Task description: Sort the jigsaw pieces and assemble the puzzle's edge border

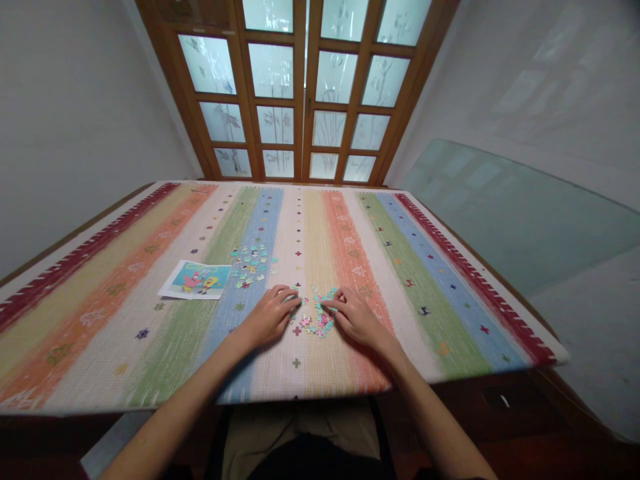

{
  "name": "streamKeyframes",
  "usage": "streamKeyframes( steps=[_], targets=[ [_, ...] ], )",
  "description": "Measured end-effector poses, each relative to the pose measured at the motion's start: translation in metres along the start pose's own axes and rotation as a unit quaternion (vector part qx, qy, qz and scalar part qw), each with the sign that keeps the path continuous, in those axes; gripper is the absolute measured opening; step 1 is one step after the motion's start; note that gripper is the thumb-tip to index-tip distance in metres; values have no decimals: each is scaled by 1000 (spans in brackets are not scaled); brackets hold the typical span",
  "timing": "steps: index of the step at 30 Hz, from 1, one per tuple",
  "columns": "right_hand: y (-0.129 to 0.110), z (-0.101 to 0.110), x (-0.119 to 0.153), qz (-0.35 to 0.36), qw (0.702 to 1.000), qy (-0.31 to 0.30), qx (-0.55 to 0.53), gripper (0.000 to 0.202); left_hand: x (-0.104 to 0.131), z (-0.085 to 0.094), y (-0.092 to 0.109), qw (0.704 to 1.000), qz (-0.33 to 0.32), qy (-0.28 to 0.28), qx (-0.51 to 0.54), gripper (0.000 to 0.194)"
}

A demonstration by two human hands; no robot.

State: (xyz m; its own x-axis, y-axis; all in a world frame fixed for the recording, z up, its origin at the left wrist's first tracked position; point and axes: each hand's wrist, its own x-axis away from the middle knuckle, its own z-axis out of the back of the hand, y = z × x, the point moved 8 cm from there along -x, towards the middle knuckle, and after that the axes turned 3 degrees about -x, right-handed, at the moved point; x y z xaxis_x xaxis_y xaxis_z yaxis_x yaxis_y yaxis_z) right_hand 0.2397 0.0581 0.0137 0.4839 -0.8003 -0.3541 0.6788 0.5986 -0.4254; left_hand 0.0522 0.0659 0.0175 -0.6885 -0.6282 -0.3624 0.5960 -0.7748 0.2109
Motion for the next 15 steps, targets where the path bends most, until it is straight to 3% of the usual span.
streamKeyframes(
  steps=[6,11,15],
  targets=[
    [-2,-2,-1,-2,1000,-1,20,31,-1,-11,12,1000,-5,0,-7,34],
    [6,2,1,-13,999,16,30,31,1,-9,9,1000,4,-1,0,33],
    [9,4,3,-25,999,23,37,28,5,-6,14,1000,-2,3,22,44]
  ],
)
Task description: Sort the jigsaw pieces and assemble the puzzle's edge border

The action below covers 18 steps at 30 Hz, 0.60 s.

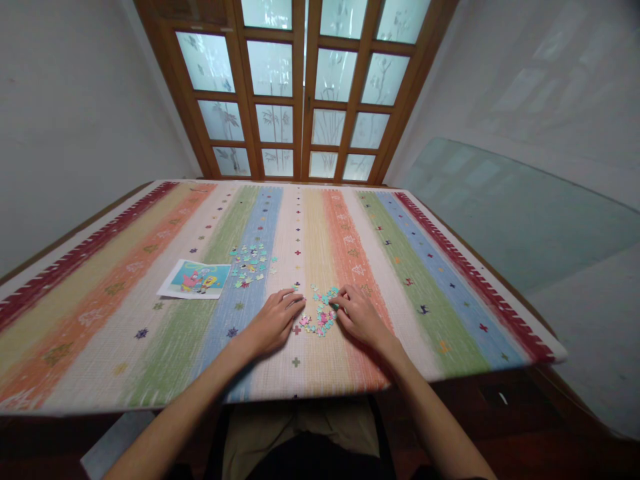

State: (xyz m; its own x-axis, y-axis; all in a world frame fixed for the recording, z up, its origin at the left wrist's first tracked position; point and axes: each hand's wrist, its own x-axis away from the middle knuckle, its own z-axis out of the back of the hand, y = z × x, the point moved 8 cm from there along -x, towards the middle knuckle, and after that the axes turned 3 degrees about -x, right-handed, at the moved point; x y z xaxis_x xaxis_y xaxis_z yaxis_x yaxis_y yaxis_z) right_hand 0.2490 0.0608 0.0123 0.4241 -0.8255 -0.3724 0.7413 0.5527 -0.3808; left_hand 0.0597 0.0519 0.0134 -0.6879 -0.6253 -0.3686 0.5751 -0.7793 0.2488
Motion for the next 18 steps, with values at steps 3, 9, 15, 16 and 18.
streamKeyframes(
  steps=[3,9,15,16,18],
  targets=[
    [-9,-1,1,23,999,-6,-24,30,3,0,11,1000,-9,-1,12,43],
    [-24,-8,-1,47,998,-38,-29,30,8,-4,27,1000,-12,4,22,39],
    [-21,-1,1,41,998,-21,-46,26,13,1,23,999,-5,27,33,42],
    [-21,-1,2,48,997,-21,-55,26,14,2,22,999,-3,31,34,41],
    [-23,0,6,65,995,-26,-69,27,17,5,21,999,4,36,30,38]
  ],
)
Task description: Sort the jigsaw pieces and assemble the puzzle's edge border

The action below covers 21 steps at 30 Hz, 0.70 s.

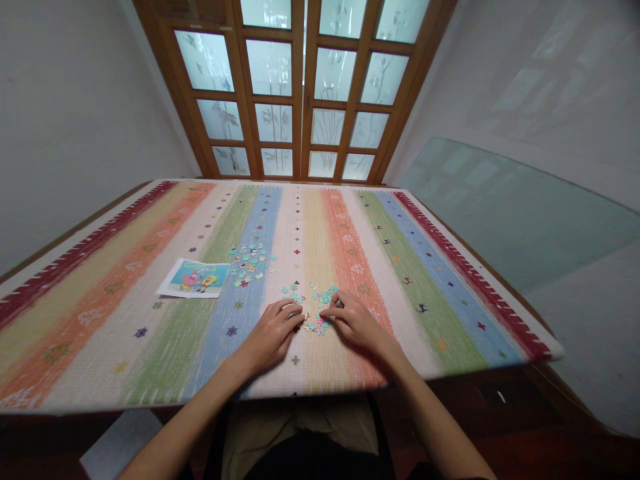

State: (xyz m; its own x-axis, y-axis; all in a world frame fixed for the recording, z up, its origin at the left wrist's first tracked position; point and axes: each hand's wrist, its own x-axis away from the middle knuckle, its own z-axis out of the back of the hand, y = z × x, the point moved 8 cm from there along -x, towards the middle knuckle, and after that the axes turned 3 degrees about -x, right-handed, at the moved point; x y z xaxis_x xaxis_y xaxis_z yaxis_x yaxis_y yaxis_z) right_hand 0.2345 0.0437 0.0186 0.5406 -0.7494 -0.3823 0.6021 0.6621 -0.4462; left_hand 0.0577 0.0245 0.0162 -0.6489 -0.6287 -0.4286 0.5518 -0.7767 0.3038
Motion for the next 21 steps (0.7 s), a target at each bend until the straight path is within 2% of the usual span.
streamKeyframes(
  steps=[9,16,21],
  targets=[
    [3,1,0,-11,1000,14,18,30,11,-3,5,999,-2,8,-35,39],
    [-8,-6,-1,10,1000,-4,3,29,17,5,1,997,28,42,-55,29],
    [-3,-1,5,-16,1000,6,-13,38,26,4,0,995,42,60,-62,29]
  ],
)
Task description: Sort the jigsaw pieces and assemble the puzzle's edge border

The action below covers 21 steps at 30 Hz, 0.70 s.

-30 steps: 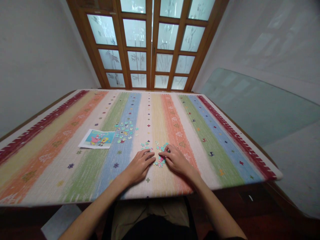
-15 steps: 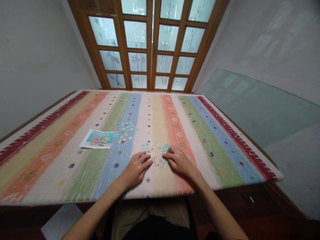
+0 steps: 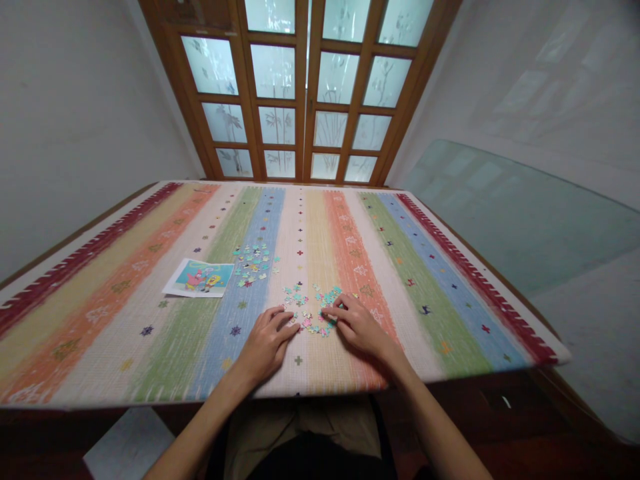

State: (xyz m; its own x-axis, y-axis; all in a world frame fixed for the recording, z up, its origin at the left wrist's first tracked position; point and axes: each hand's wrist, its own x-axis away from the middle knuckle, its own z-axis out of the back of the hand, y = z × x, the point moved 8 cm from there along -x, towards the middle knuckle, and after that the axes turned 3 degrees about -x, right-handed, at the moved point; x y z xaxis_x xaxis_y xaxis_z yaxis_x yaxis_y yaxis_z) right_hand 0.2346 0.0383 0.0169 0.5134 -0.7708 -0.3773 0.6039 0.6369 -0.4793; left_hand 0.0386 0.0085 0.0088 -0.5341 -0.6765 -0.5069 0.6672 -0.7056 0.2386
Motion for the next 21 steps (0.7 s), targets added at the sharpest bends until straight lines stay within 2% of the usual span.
streamKeyframes(
  steps=[6,9,12,16,21],
  targets=[
    [3,8,11,-5,1000,12,-5,30,5,0,6,1000,0,23,-9,33],
    [4,8,18,-14,1000,-2,10,32,6,3,9,999,0,35,-11,35],
    [5,11,25,-19,1000,20,13,34,6,7,13,999,0,42,-13,36],
    [-6,9,32,-6,999,35,8,35,8,9,20,999,-1,43,-13,34],
    [-22,-2,40,5,999,13,31,35,10,10,29,999,-9,47,-23,32]
  ],
)
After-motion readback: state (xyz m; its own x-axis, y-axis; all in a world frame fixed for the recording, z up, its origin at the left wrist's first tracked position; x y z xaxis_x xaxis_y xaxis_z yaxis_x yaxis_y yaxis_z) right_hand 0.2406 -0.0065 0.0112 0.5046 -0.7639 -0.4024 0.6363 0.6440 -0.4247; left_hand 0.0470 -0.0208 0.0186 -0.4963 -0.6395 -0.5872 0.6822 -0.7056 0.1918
